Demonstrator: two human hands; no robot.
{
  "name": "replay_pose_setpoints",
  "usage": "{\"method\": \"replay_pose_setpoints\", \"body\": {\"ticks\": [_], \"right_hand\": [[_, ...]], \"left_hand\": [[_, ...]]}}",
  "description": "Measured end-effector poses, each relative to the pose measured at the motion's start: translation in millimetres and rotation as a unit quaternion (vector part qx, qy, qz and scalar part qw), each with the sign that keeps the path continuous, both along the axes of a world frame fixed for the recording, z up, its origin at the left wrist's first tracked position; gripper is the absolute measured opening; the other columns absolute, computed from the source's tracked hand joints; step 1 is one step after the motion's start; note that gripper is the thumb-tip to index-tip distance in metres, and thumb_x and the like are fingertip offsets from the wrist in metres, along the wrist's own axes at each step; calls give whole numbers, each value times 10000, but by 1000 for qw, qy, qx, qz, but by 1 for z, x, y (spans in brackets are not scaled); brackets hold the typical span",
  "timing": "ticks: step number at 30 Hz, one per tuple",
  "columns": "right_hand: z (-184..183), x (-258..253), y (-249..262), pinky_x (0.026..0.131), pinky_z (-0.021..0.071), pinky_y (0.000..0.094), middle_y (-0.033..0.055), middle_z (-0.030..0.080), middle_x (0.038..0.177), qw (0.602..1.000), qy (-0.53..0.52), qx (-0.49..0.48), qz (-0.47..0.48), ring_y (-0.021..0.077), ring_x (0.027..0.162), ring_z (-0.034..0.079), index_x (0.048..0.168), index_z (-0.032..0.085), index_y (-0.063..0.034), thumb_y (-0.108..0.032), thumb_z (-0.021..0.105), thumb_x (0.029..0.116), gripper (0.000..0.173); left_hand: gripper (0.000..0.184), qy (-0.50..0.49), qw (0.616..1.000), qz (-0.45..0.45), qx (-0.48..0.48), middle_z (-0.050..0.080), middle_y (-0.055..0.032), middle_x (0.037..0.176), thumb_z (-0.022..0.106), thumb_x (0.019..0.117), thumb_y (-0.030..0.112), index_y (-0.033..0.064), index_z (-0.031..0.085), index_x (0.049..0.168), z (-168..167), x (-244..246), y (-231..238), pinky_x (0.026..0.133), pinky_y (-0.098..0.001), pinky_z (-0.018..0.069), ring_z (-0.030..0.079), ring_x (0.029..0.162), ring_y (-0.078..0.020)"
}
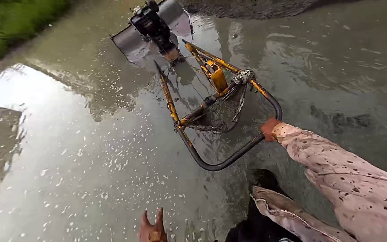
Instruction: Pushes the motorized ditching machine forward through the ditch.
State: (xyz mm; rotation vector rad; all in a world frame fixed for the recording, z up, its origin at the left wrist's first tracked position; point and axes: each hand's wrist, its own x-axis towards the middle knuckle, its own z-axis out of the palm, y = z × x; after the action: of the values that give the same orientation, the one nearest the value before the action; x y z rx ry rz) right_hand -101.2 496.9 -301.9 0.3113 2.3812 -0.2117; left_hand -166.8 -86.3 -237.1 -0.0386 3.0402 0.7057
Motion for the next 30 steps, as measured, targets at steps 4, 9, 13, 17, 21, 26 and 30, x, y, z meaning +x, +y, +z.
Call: {"method": "replay_pose_setpoints", "body": {"ticks": [4,9,13,17,21,26,30], "right_hand": [[-2,0,7,957,476,713,269,700,1166,1000,6,-19,1,483,1128,654,1263,675,-25,-374,748,867,533],[-6,-4,8,914,496,711,249,718,1115,999,15,-52,-5,473,1067,676,1197,705,-29,-330,747,854,457],[-9,-4,19,925,500,700,235,719,1121,995,21,-93,3,458,1052,683,1251,676,-42,-301,721,871,462],[-13,-5,29,953,487,701,233,724,1082,990,23,-141,-10,455,1021,689,1256,659,-43,-289,751,863,473],[-21,-8,35,969,476,695,218,727,1039,987,7,-158,-8,439,990,695,1238,657,-58,-282,734,868,439],[-24,-11,40,978,472,678,207,728,1022,989,21,-148,-5,423,969,695,1236,654,-60,-262,724,869,424],[-23,-14,35,922,491,683,209,726,1027,992,7,-126,12,430,966,695,1203,666,-49,-286,720,860,420]], "left_hand": [[764,14,991,-135,5,381,-256,1615,586,1025,461,13,336,1592,41,-156,153,1246,-551,284,347,1518,-402],[750,77,972,-200,94,476,-249,1541,596,1028,473,43,341,1587,57,-270,352,1175,-564,379,480,1417,-392],[871,31,974,-146,170,483,-233,1545,583,989,607,57,305,1605,61,-327,483,1182,-562,381,483,1426,-376],[825,-34,959,-107,259,546,-265,1448,497,1006,655,4,441,1510,78,-390,581,1075,-594,450,561,1308,-386],[816,-40,945,-49,322,512,-223,1494,327,1030,695,52,467,1511,82,-450,625,1046,-594,469,546,1327,-344],[633,-44,899,-1,435,604,-62,885,247,1045,686,141,553,1145,65,-482,648,569,-391,524,591,669,-170],[272,-109,848,-50,516,433,26,604,367,1063,379,187,422,878,107,-416,632,459,-275,451,459,462,-107]]}}
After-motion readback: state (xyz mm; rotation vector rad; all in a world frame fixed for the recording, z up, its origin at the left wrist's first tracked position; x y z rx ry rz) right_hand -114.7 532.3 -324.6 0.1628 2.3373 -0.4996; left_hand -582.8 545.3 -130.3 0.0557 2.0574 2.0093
